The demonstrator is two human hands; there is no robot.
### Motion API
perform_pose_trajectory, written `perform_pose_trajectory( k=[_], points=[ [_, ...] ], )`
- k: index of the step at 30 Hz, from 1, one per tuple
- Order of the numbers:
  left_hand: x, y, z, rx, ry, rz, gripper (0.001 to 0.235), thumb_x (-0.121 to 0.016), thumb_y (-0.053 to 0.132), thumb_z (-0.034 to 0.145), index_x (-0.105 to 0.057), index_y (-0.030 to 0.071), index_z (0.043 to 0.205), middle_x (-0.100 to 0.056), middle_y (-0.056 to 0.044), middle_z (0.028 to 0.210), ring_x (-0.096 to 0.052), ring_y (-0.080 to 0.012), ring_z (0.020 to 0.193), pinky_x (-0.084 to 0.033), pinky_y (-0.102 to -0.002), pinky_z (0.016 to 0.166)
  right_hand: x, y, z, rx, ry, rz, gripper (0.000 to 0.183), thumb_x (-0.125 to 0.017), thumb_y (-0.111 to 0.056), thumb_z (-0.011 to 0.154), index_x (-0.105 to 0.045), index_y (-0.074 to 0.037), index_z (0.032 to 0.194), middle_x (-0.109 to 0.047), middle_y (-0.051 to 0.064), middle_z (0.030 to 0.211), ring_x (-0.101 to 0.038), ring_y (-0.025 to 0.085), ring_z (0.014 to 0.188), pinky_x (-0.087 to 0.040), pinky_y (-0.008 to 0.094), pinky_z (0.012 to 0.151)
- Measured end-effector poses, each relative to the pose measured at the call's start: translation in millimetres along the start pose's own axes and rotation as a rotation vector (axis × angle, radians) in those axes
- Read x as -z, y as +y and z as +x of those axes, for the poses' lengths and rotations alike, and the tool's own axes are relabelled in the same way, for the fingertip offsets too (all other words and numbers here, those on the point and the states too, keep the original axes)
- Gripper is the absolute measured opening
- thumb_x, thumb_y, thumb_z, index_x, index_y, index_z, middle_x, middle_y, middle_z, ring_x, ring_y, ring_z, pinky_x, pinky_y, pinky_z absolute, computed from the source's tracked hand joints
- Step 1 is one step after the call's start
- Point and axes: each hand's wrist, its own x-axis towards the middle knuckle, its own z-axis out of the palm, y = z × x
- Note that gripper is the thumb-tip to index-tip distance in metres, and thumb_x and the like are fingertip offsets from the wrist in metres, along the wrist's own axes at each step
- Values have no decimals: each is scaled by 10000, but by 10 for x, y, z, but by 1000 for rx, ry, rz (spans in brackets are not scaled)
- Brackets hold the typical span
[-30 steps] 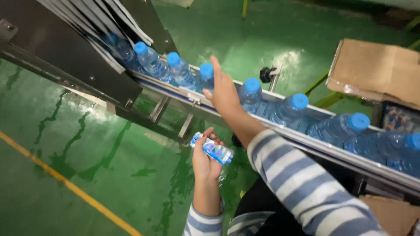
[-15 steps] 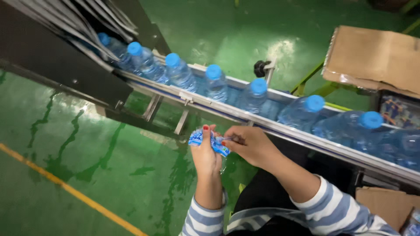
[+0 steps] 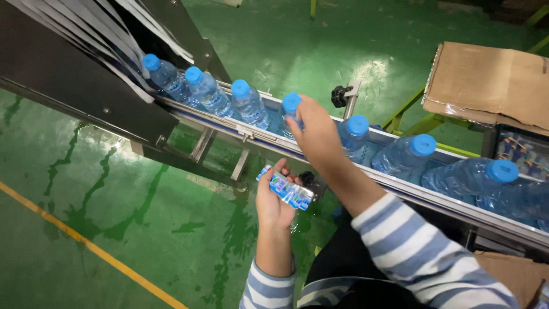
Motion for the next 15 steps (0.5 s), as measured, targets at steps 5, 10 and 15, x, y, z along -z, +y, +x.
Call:
perform_pose_trajectory(
  k=[5, 10, 15],
  points=[
    [104, 89, -37, -23, -10, 33, 364, -539, 241, 997, -620, -13, 1245, -538, -55, 891, -536, -162, 770, -550, -355, 753, -103, -230, 163, -226, -163, 43, 913, -896, -250, 821, -335, -40, 1510, -649, 278, 1181, -640, 430, 1162, -510, 524, 1040],
    [141, 96, -3, -2, -5, -2, 358, -582, 249, 986, -633, -13, 1224, -542, -66, 896, -535, -172, 782, -574, -377, 791, -485, -256, 370, -241, -344, -88, 1212, -950, -222, 748, -126, -152, 1634, -687, 234, 1155, -658, 403, 1145, -520, 482, 1051],
    [41, 229, -147, -109, 97, 93, 414, -631, 282, 981, -648, -18, 1265, -595, -81, 943, -597, -205, 838, -585, -423, 890, -75, -572, 213, 3, -229, 189, 1172, -913, -169, 729, -163, -39, 1620, -561, 321, 1353, -534, 476, 1316, -340, 514, 1200]
  ],
)
